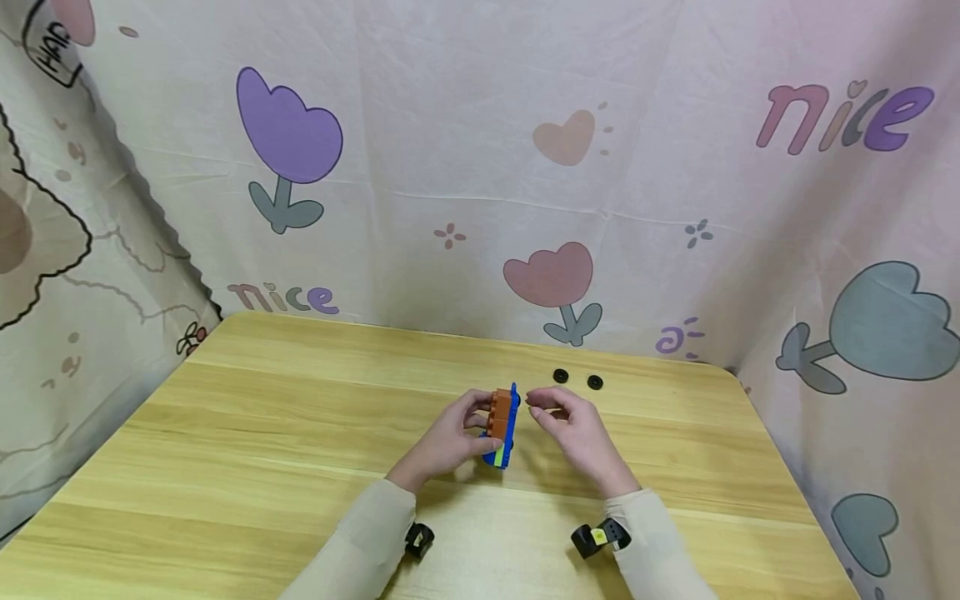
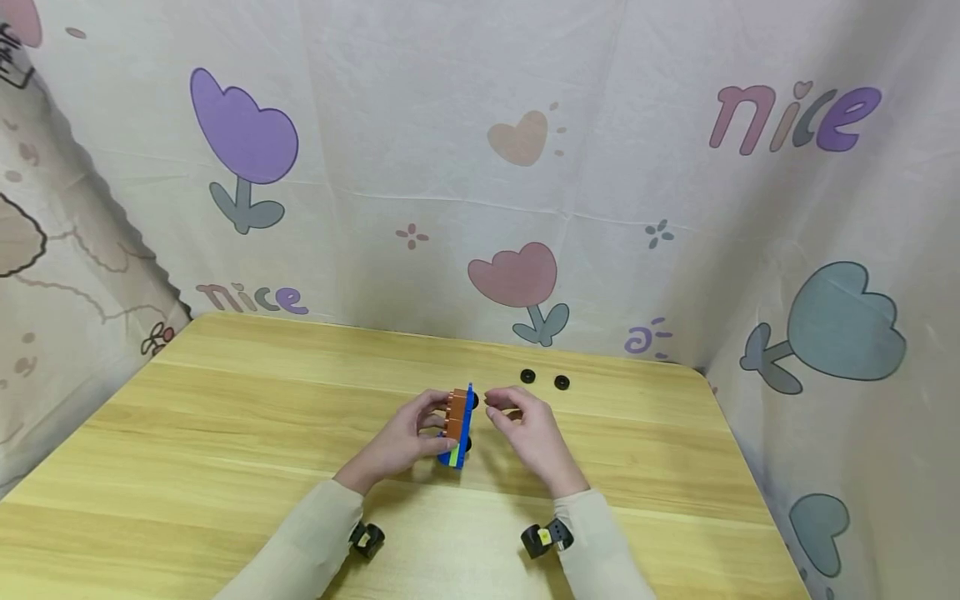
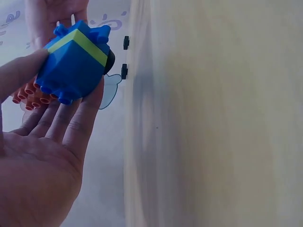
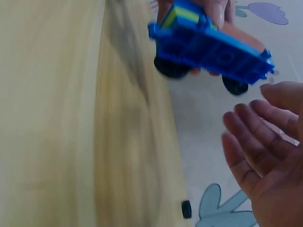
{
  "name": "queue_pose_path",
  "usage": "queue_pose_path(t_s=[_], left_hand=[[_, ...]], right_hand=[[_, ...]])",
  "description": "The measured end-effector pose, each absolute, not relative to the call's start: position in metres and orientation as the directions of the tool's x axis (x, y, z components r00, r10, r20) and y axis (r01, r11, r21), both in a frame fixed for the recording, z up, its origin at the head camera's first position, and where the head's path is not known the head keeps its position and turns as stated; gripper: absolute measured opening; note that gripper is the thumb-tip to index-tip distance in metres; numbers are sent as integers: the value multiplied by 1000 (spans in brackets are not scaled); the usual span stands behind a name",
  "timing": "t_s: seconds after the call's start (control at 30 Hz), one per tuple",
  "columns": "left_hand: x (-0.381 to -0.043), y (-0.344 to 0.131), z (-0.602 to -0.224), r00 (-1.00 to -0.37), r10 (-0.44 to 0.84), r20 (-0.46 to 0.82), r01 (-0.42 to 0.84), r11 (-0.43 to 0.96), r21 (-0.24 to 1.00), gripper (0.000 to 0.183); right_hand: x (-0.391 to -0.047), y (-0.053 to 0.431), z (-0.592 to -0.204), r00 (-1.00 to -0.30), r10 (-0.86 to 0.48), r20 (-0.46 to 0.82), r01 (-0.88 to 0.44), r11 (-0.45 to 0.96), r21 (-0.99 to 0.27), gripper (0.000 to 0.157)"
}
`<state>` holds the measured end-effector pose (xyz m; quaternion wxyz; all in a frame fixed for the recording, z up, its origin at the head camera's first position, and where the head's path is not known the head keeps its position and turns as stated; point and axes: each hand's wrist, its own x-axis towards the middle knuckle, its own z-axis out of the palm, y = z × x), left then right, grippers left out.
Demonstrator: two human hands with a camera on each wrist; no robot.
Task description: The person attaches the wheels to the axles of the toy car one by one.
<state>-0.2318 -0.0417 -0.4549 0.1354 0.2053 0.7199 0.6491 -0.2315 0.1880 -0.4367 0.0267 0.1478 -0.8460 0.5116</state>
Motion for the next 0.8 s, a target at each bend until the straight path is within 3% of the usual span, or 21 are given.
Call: queue_pose_path(t_s=[0.17,0.43,0.8], left_hand=[[-232,-44,-454,-888,455,65,118,88,989,59],[-231,-44,-452,-897,438,63,117,97,988,62],[-232,-43,-452,-897,438,60,112,94,989,63]], right_hand=[[-240,198,-434,-954,-222,200,-292,555,-779,25],[-260,239,-430,-975,-176,138,-223,722,-655,38],[-294,289,-444,-986,-160,35,-150,797,-585,52]])
